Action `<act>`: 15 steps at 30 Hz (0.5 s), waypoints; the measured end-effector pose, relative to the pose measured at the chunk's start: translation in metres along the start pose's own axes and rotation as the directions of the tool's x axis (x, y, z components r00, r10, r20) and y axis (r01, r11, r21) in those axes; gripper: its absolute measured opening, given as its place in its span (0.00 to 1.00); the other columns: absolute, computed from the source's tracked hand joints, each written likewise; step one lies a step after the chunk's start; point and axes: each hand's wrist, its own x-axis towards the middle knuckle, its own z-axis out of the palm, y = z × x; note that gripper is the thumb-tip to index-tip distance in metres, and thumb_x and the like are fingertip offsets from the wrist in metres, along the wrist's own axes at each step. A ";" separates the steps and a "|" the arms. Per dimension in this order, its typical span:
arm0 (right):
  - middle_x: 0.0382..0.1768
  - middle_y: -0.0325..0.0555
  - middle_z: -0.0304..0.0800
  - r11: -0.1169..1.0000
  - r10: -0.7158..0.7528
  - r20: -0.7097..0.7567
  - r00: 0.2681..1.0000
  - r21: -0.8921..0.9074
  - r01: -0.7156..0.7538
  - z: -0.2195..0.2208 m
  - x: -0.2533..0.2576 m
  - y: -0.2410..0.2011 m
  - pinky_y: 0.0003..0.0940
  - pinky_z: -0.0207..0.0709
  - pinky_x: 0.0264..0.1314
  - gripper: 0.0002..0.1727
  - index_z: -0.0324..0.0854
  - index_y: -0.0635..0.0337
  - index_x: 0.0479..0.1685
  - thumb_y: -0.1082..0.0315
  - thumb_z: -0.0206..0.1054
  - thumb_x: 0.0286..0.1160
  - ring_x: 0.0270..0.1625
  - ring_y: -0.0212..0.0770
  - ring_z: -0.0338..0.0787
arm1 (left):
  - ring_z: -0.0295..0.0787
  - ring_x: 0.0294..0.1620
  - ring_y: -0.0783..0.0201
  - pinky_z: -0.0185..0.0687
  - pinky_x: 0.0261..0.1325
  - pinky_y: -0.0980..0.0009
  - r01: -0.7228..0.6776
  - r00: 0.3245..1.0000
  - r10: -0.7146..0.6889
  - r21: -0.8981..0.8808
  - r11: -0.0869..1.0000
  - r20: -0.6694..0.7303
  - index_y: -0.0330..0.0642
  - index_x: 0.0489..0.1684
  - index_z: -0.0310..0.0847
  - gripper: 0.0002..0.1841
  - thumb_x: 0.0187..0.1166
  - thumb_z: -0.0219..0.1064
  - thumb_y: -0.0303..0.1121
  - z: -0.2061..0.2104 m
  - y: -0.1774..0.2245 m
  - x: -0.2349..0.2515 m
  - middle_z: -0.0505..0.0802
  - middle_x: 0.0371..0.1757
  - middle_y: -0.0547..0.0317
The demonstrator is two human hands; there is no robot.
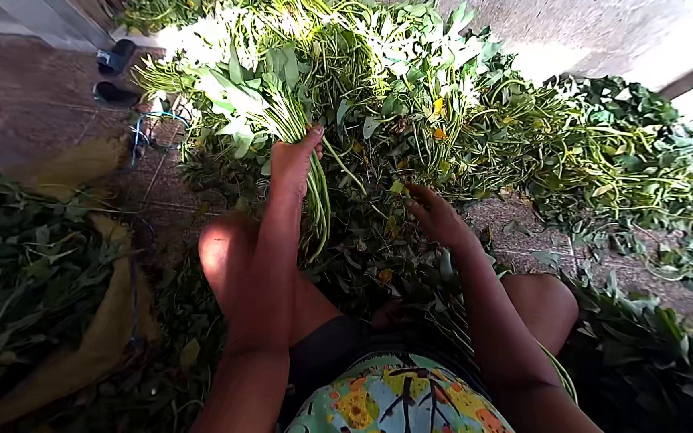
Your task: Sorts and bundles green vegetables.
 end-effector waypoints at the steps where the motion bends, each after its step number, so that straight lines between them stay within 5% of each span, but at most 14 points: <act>1: 0.78 0.62 0.76 0.993 -0.116 -0.030 0.993 0.025 0.117 0.003 0.000 -0.015 0.55 0.84 0.63 0.33 0.62 0.55 0.89 0.57 0.63 0.88 0.62 0.57 0.90 | 0.86 0.27 0.71 0.87 0.36 0.75 0.046 0.999 -0.046 -0.013 0.999 0.021 0.40 0.46 0.81 0.05 0.82 0.70 0.30 0.006 -0.004 -0.003 0.89 0.29 0.64; 3: 0.69 0.62 0.81 0.943 -0.331 -0.095 0.939 -0.012 0.332 0.015 0.007 -0.043 0.48 0.89 0.47 0.33 0.64 0.56 0.89 0.63 0.67 0.84 0.44 0.51 0.92 | 0.88 0.29 0.69 0.89 0.38 0.73 0.153 0.987 -0.148 -0.080 0.985 0.065 0.40 0.46 0.81 0.05 0.84 0.68 0.32 0.018 -0.007 -0.007 0.89 0.30 0.62; 5: 0.60 0.61 0.90 0.912 -0.409 -0.112 0.905 -0.047 0.407 0.026 0.012 -0.061 0.54 0.85 0.58 0.22 0.78 0.61 0.77 0.72 0.62 0.85 0.51 0.56 0.93 | 0.91 0.34 0.65 0.92 0.44 0.69 0.237 0.966 -0.208 -0.199 0.951 0.155 0.39 0.48 0.79 0.05 0.87 0.63 0.31 0.020 -0.008 -0.009 0.91 0.34 0.59; 7: 0.55 0.57 0.92 0.932 -0.363 -0.063 0.930 -0.020 0.363 0.026 0.014 -0.067 0.51 0.83 0.60 0.17 0.84 0.63 0.68 0.70 0.56 0.90 0.52 0.52 0.92 | 0.93 0.38 0.64 0.93 0.48 0.68 0.290 0.944 -0.230 -0.264 0.920 0.237 0.41 0.47 0.78 0.02 0.87 0.61 0.27 0.016 -0.008 -0.009 0.91 0.36 0.59; 10: 0.26 0.46 0.80 0.938 -0.346 -0.029 0.938 0.013 0.346 0.023 0.013 -0.060 0.38 0.74 0.33 0.16 0.83 0.65 0.40 0.63 0.56 0.91 0.27 0.39 0.78 | 0.92 0.37 0.65 0.93 0.49 0.68 0.303 0.922 -0.208 -0.271 0.914 0.327 0.43 0.51 0.78 0.05 0.87 0.59 0.25 0.013 -0.009 -0.011 0.90 0.35 0.62; 13: 0.23 0.49 0.81 0.898 -0.431 0.062 0.900 -0.061 0.435 0.025 0.005 -0.050 0.40 0.77 0.34 0.24 0.84 0.69 0.29 0.58 0.59 0.89 0.28 0.42 0.81 | 0.91 0.34 0.66 0.92 0.48 0.67 0.213 0.967 -0.156 -0.304 0.928 0.203 0.44 0.49 0.78 0.05 0.87 0.59 0.24 0.010 -0.008 -0.006 0.89 0.33 0.64; 15: 0.29 0.56 0.85 0.914 -0.361 0.187 0.914 -0.123 0.386 0.022 0.005 -0.038 0.47 0.79 0.43 0.27 0.86 0.72 0.33 0.55 0.57 0.91 0.34 0.49 0.85 | 0.92 0.34 0.66 0.93 0.49 0.67 -0.013 0.999 0.023 -0.328 0.945 0.027 0.42 0.48 0.78 0.04 0.86 0.60 0.22 -0.001 -0.003 0.003 0.90 0.32 0.62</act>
